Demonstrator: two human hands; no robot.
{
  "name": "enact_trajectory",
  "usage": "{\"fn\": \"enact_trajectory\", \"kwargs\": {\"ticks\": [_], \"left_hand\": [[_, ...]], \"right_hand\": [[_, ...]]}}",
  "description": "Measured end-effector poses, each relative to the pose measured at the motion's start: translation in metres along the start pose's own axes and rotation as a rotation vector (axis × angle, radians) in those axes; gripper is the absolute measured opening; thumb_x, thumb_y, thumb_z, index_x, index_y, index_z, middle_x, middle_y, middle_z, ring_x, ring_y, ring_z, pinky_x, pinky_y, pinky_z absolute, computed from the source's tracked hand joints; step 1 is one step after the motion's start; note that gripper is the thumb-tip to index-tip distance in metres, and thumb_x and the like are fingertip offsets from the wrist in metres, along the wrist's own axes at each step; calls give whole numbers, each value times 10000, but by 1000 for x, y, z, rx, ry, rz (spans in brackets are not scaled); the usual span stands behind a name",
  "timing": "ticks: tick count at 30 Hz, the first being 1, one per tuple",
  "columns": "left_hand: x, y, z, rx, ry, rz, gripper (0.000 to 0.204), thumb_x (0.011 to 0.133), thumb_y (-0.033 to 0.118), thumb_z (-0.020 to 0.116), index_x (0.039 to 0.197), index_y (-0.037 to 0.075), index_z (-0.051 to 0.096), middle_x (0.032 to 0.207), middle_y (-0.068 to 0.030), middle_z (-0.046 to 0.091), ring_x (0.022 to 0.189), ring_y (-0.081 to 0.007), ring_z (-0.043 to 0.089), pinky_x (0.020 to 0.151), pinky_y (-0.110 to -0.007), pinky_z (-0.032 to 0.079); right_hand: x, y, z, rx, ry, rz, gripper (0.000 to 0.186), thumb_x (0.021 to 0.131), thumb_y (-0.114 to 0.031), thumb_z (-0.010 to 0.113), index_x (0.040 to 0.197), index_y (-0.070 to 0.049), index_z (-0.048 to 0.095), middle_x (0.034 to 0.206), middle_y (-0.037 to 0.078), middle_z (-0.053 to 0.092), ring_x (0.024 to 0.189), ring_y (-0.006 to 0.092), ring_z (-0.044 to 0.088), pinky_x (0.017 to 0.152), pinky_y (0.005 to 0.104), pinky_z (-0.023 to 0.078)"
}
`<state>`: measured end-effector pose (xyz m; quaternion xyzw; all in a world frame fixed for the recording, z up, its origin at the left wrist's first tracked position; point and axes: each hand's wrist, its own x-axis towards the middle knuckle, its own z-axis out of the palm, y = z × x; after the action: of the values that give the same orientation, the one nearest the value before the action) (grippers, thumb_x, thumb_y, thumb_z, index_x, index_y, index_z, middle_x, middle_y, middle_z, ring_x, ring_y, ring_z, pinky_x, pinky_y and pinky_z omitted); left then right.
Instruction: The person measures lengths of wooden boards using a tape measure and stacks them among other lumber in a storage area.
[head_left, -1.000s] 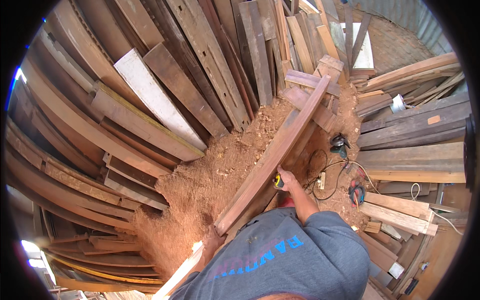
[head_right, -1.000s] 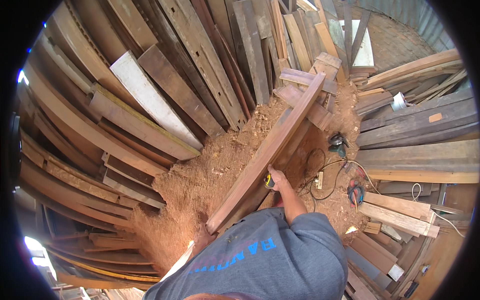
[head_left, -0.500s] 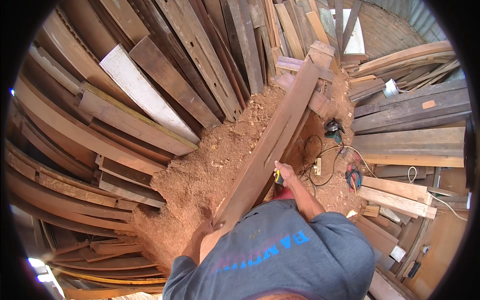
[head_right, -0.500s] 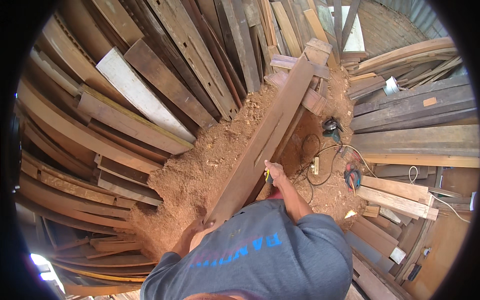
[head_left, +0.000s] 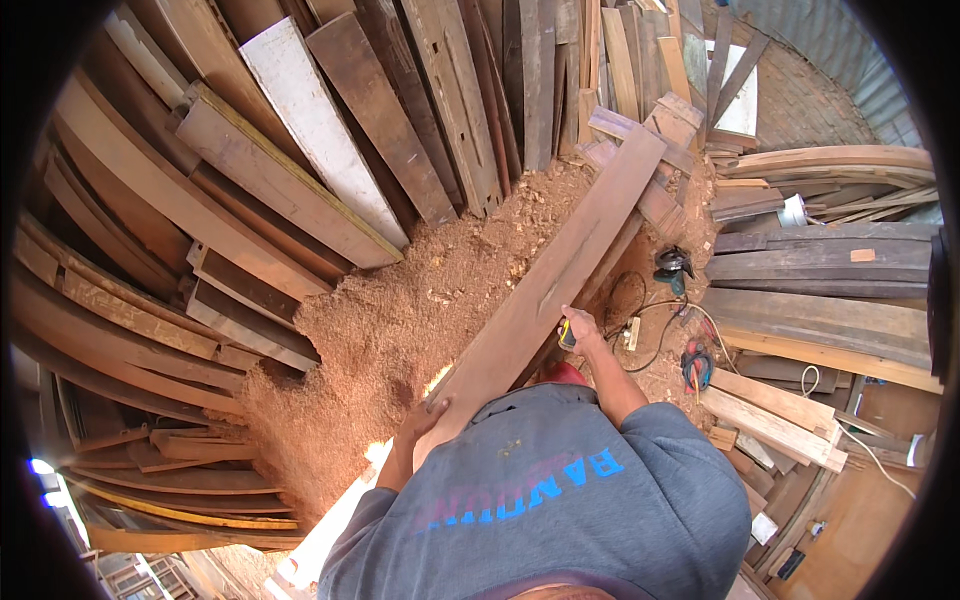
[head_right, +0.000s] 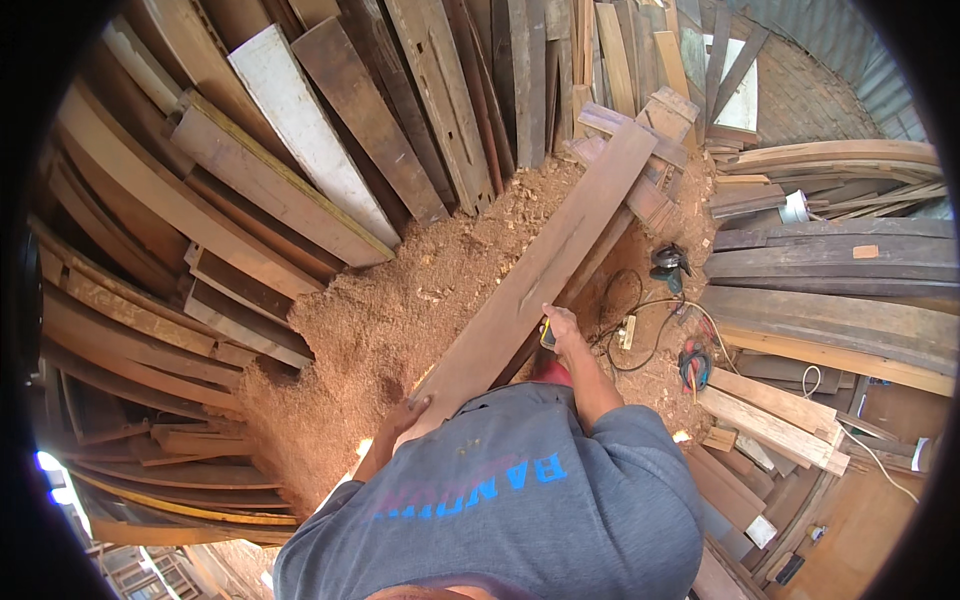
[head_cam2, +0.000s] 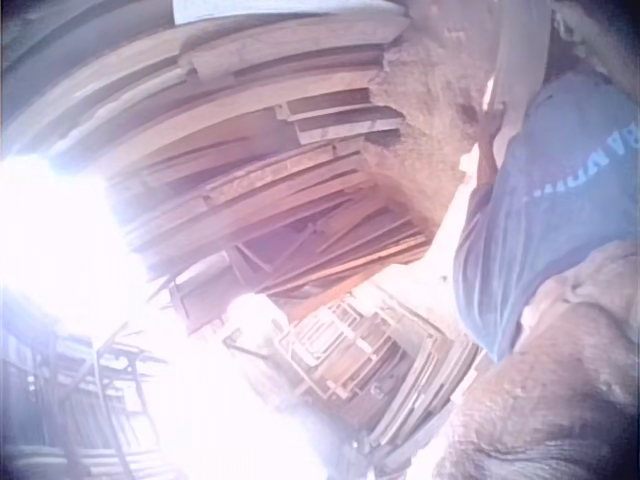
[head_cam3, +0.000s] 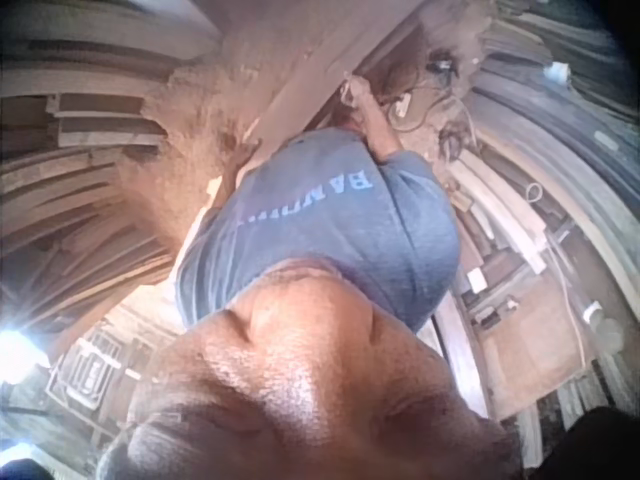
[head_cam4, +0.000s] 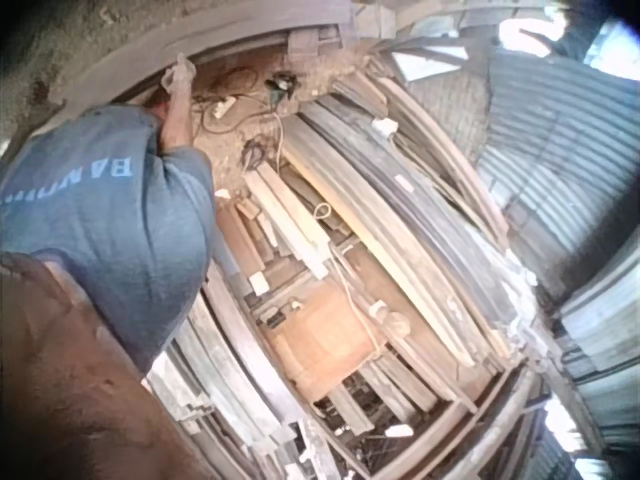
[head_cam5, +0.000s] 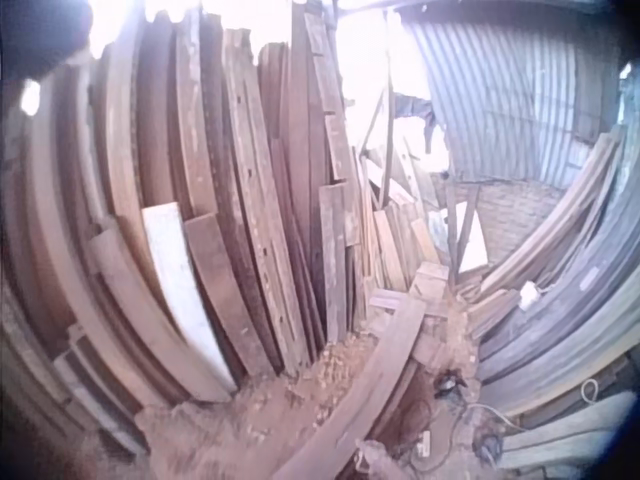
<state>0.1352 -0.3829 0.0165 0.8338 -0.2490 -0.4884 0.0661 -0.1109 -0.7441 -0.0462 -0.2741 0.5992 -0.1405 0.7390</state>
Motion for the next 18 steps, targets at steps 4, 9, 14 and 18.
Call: {"fn": "enact_trajectory", "kwargs": {"ticks": [4,9,14,18], "left_hand": [[8,-7,0,-95,-87,110,954,831,796,432,1254,-43,598,1281,-312,569,1275,-435,494,1075,-469,388],[2,3,-5,-94,-55,145,916,834,793,435,1230,-10,629,1255,-304,591,1238,-415,535,1048,-454,409],[17,-18,3,-188,-55,87,906,801,779,523,1201,-25,634,1119,-268,656,1118,-348,603,949,-423,465],[31,-34,8,-207,-71,-20,905,758,746,626,1188,-50,634,1068,-236,682,1020,-326,646,876,-426,504]], "right_hand": [[-31,-9,3,8,-36,98,251,926,-356,646,1100,-199,558,802,36,601,663,187,607,538,420,493],[-54,-8,-11,68,-118,110,274,937,-374,628,1131,-212,522,862,18,606,698,179,601,572,416,491],[-70,-6,-12,92,-249,98,341,934,-389,630,1195,-220,490,937,27,620,725,180,613,591,434,522],[-84,-9,3,-28,-312,52,441,919,-388,635,1276,-201,455,1001,28,605,751,165,601,594,395,535]]}}
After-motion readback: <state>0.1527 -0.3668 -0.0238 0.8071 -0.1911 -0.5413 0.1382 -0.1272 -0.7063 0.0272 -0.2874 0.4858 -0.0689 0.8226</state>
